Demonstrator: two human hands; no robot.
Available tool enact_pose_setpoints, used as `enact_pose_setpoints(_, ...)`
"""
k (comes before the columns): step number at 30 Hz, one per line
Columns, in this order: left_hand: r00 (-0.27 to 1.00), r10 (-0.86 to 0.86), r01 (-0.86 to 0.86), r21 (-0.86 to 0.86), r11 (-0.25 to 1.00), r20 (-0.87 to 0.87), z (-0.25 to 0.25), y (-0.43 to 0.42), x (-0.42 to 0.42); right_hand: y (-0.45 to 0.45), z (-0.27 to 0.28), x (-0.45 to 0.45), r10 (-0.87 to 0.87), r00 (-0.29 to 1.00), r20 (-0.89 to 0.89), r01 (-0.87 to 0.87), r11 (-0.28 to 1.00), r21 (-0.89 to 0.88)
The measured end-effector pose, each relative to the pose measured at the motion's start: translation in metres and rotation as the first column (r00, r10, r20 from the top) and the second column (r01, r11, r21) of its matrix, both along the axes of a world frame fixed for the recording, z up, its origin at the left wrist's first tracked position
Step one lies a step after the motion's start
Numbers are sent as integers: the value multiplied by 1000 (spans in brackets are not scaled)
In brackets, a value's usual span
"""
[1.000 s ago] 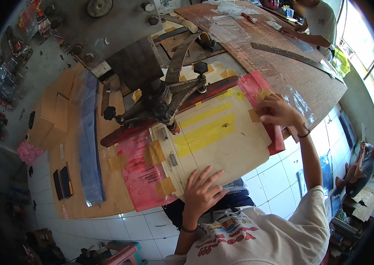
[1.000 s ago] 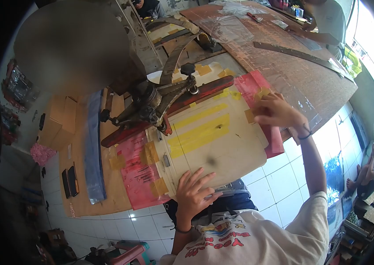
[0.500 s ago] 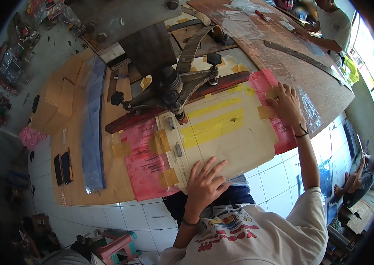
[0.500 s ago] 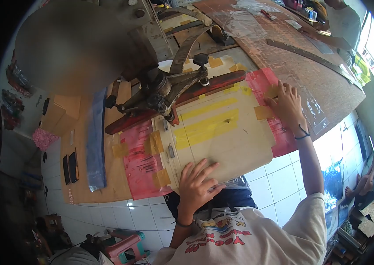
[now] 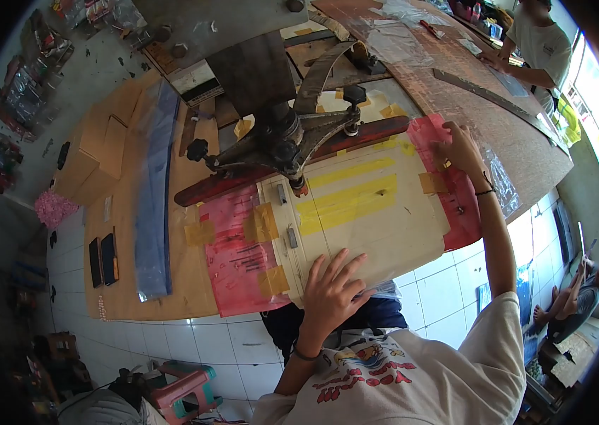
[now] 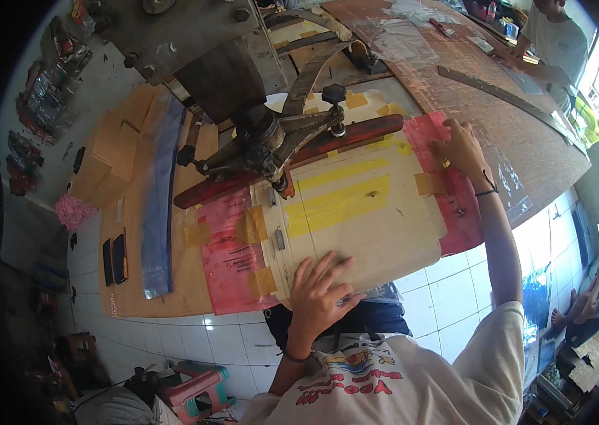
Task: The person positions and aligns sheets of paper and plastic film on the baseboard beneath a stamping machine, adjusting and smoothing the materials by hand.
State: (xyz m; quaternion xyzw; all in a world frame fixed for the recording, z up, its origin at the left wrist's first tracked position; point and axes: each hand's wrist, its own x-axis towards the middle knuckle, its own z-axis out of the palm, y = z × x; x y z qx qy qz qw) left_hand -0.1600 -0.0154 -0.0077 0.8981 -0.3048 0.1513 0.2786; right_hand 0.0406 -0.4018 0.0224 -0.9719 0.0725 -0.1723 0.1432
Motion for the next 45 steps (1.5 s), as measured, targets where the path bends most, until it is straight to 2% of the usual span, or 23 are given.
enact_pose_setpoints(3, 1000, 3, -3, 3, 1000, -4, -1, -1, -1, 5, 4, 9, -58, 998, -17, 58, 998, -9)
enact_pose_setpoints(6, 1000, 9, -9, -2, 1000, 0, -1, -2, 0, -5, 11, 18, 34, 977, -209, 1, 987, 161)
enact_pose_setpoints(9, 1000, 11, -11, -4, 1000, 2, -1, -3, 0, -12, 1, 20, 77, 987, -139, -54, 986, 159)
enact_pose_setpoints(16, 1000, 6, -6, 2, 1000, -28, 2, -2, 0, 1, 8, 10, -6, 993, -114, 15, 997, 77)
enact_pose_setpoints(21, 993, -86, 83, -43, 996, -80, 17, 10, -4, 12, 17, 6, -50, 985, -167, 67, 993, 99)
enact_pose_setpoints(22, 990, -108, 103, -58, 993, -92, 22, 15, -7, 11, 13, 8, -39, 988, -146, 48, 997, 60)
enact_pose_setpoints(25, 987, -94, 81, -98, 992, -128, 37, 34, -13, -5, -5, 14, -7, 998, -58, 5, 999, -38)
enact_pose_setpoints(27, 991, -14, 1, -95, 995, -135, 40, 53, -14, -7, -17, 14, 6, 999, 38, -3, 997, -74)
enact_pose_setpoints(30, 989, 67, -77, -73, 994, -132, 38, 84, -10, -4, -18, 14, 37, 999, 24, -34, 995, -94)
enact_pose_setpoints(33, 963, 141, -143, 12, 990, -231, 29, 96, -9, 2, -18, 20, 55, 998, 17, -52, 990, -132)
enact_pose_setpoints(34, 965, 149, -136, 75, 988, -217, 22, 97, -8, 1, -18, 22, 60, 998, 9, -58, 988, -146)
enact_pose_setpoints(37, 970, 162, -147, 93, 985, -182, 18, 94, -10, -2, -19, 22, 84, 996, 9, -81, 980, -183)
enact_pose_setpoints(43, 954, 113, -101, 58, 993, -279, 35, 101, -5, 0, -22, 24, 49, 998, 32, -43, 984, -175)
enact_pose_setpoints(45, 946, 106, -118, -21, 993, -307, 36, 108, 1, 0, -22, 23, 41, 999, 11, -38, 985, -171)
